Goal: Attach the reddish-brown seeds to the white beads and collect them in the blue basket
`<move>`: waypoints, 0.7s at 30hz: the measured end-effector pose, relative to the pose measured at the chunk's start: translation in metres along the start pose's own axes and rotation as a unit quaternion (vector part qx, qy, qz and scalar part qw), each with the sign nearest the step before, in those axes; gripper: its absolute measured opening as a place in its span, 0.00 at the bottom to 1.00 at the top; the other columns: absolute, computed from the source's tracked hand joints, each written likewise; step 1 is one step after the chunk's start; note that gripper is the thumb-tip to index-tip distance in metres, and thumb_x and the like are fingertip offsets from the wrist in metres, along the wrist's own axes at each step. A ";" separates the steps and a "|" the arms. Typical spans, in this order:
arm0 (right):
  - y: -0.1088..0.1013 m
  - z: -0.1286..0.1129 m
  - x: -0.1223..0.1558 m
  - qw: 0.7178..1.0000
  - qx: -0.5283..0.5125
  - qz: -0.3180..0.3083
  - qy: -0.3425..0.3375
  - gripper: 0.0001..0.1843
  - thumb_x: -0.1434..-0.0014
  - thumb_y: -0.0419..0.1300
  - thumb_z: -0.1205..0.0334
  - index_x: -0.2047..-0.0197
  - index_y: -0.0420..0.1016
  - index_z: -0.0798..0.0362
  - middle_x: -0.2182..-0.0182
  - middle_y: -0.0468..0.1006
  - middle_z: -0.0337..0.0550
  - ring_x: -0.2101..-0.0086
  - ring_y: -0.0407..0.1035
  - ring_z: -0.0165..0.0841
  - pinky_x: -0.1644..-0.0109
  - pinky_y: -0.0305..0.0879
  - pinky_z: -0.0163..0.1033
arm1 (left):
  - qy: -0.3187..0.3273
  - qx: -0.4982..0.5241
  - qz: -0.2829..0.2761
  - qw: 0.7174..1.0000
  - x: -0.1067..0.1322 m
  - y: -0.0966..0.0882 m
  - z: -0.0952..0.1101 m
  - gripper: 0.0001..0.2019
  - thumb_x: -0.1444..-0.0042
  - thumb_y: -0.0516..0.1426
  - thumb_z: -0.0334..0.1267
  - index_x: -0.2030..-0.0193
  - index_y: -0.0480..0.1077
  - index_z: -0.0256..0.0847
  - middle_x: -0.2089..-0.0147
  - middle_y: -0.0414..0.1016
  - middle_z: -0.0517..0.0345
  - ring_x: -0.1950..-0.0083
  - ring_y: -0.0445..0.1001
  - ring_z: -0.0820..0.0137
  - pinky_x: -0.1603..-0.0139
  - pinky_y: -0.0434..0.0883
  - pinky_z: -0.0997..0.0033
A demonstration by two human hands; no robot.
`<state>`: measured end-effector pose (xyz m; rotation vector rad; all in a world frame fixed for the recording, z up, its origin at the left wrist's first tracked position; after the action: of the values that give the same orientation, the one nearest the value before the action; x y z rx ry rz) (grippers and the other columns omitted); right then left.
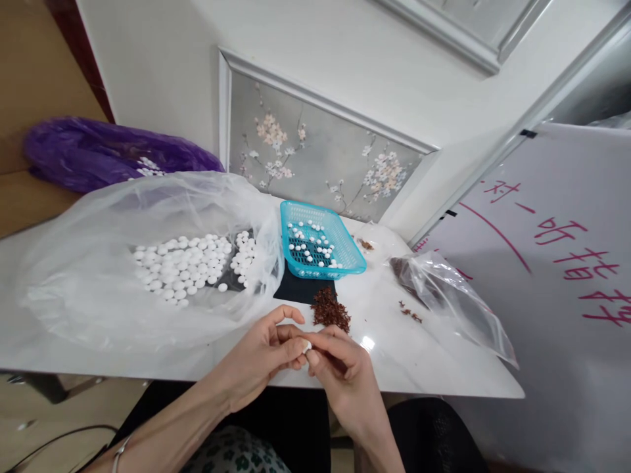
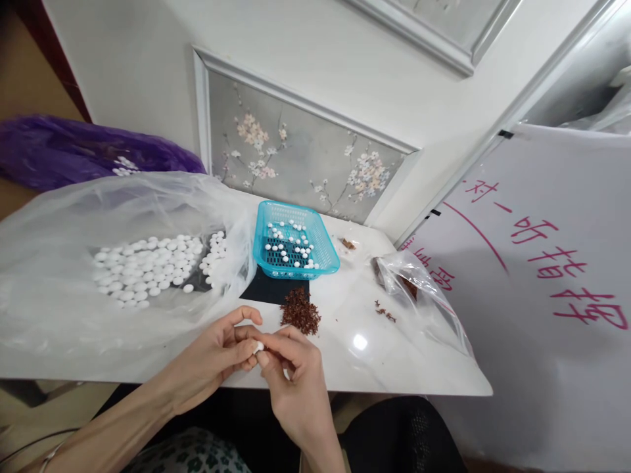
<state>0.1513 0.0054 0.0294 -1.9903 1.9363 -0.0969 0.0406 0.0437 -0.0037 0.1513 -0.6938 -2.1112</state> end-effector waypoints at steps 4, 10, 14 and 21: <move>-0.001 -0.001 0.001 1.000 0.002 -0.005 0.013 0.13 0.42 0.57 0.66 0.55 0.80 0.49 0.72 0.67 0.40 0.73 0.63 0.29 0.71 0.60 0.34 | 0.010 -0.030 -0.002 0.999 0.000 0.000 0.000 0.12 0.47 0.61 0.34 0.58 0.63 0.43 0.72 0.72 0.67 0.72 0.66 0.80 0.67 0.62 0.79; -0.001 0.003 0.004 0.999 -0.023 -0.004 0.032 0.14 0.42 0.57 0.67 0.55 0.80 0.51 0.73 0.68 0.40 0.73 0.63 0.29 0.71 0.61 0.35 | 0.023 -0.064 -0.001 0.998 0.000 0.002 0.002 0.11 0.47 0.61 0.34 0.59 0.64 0.41 0.73 0.72 0.66 0.72 0.66 0.79 0.67 0.62 0.77; -0.001 0.007 0.004 0.999 -0.036 0.006 0.037 0.13 0.42 0.57 0.66 0.56 0.80 0.51 0.72 0.68 0.40 0.73 0.63 0.29 0.71 0.61 0.35 | 0.024 -0.068 -0.005 0.997 0.000 0.003 0.003 0.11 0.48 0.61 0.34 0.60 0.64 0.41 0.73 0.72 0.65 0.71 0.66 0.78 0.67 0.62 0.77; 0.004 0.002 0.005 0.994 -0.102 -0.027 0.024 0.16 0.39 0.56 0.61 0.48 0.75 0.47 0.70 0.65 0.38 0.70 0.65 0.28 0.65 0.65 0.35 | -0.008 -0.002 -0.019 1.000 0.002 0.003 0.002 0.10 0.46 0.60 0.38 0.60 0.64 0.41 0.74 0.68 0.67 0.73 0.63 0.81 0.68 0.61 0.79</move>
<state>0.1488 0.0009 0.0250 -2.1893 1.9937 0.0418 0.0406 0.0422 0.0000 0.1474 -0.7005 -2.1514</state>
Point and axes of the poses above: each hand's wrist, its own x-axis away from the middle knuckle, its own y-axis out of the palm, z = x × y, the point moved 6 cm from there along -x, towards the middle knuckle
